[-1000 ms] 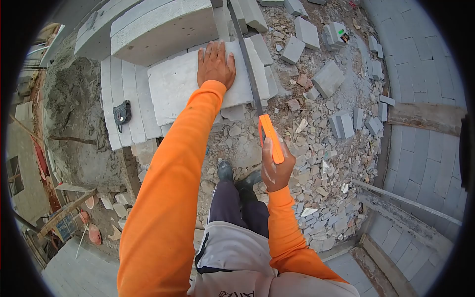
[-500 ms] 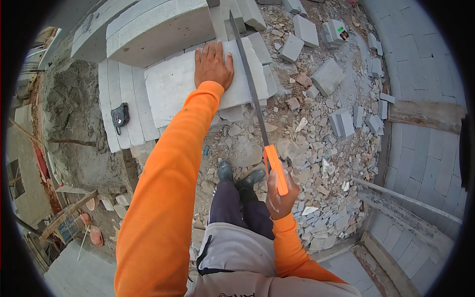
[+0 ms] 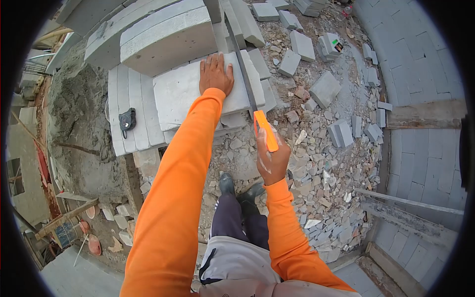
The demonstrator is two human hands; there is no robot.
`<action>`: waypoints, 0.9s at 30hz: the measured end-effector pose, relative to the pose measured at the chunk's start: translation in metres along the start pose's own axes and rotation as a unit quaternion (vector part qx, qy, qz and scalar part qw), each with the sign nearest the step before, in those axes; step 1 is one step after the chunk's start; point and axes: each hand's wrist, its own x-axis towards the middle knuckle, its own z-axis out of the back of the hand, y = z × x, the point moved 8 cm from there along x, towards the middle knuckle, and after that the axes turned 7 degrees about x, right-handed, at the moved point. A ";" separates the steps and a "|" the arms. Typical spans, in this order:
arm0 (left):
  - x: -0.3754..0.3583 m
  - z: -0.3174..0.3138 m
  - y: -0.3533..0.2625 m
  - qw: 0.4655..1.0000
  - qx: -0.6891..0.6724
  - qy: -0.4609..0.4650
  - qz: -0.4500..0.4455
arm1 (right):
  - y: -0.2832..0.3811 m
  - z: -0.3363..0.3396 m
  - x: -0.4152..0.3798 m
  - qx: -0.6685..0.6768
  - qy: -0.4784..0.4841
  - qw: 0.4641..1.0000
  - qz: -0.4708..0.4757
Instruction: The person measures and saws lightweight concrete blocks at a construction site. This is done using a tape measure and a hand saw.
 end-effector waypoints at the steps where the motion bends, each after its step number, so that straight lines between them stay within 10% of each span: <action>1: -0.001 0.002 0.000 1.000 0.006 0.002 -0.001 | 0.001 -0.001 0.000 0.000 0.002 1.000 -0.002; 12: -0.003 0.003 -0.004 1.000 0.023 0.018 -0.009 | 0.011 -0.002 0.006 -0.013 0.009 0.999 -0.035; 18: 0.006 0.002 -0.002 0.999 0.020 0.028 -0.007 | 0.004 0.067 -0.115 -0.099 0.014 0.990 -0.095; 27: -0.010 0.003 -0.007 0.999 0.019 0.037 -0.014 | 0.016 0.015 -0.004 -0.040 0.029 0.995 -0.088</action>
